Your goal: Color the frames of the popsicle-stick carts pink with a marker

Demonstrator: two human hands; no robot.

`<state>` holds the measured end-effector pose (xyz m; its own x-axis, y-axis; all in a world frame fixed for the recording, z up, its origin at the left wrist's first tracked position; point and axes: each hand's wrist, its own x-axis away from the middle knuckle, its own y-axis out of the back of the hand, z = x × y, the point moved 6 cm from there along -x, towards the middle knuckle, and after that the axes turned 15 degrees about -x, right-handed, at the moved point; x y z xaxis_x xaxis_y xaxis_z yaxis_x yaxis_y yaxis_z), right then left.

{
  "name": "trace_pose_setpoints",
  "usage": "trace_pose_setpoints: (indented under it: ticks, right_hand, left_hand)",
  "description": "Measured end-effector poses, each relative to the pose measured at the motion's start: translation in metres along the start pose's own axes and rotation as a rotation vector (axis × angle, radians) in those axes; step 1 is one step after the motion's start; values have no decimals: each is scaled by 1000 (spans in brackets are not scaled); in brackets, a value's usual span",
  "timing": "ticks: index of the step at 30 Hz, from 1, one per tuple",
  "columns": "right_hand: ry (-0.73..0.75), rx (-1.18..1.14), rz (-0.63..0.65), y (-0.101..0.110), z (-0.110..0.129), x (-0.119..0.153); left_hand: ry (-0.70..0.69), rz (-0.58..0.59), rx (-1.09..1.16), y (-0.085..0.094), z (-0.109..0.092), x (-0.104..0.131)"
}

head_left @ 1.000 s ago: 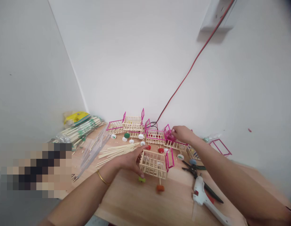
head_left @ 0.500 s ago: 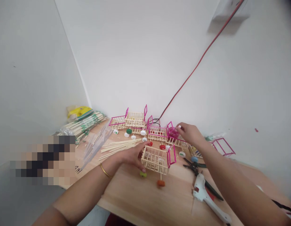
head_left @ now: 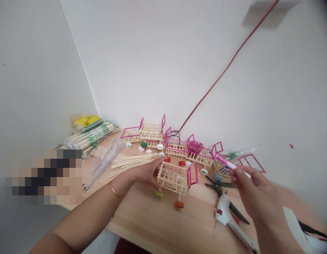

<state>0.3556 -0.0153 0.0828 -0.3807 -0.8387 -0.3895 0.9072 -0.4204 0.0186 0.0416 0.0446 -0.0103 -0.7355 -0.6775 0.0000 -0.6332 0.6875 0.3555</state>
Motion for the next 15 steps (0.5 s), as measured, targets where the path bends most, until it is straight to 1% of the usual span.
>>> trace_pose_setpoints:
  ticks: [2, 4, 7, 9, 12, 15]
  right_hand:
    - [-142, -116, -12, 6, -17, 26]
    - [-237, -127, -13, 6, -27, 48]
    - [-283, -119, 8, -2, -30, 68]
    - [-266, -69, 20, -8, -27, 72]
    - [-231, -3, 30, -16, -24, 71]
    - [-215, 13, 21, -22, -23, 69]
  left_hand:
    - [-16, -11, -32, 1, 0, 1]
    - [-41, -9, -47, 2, -1, 1]
    - [-36, -14, -83, 4, -3, 2]
    - [-14, -12, -106, 5, -5, 3]
    - [1, 17, -104, 4, -8, 3]
    - [13, 7, -119, 5, -8, 3]
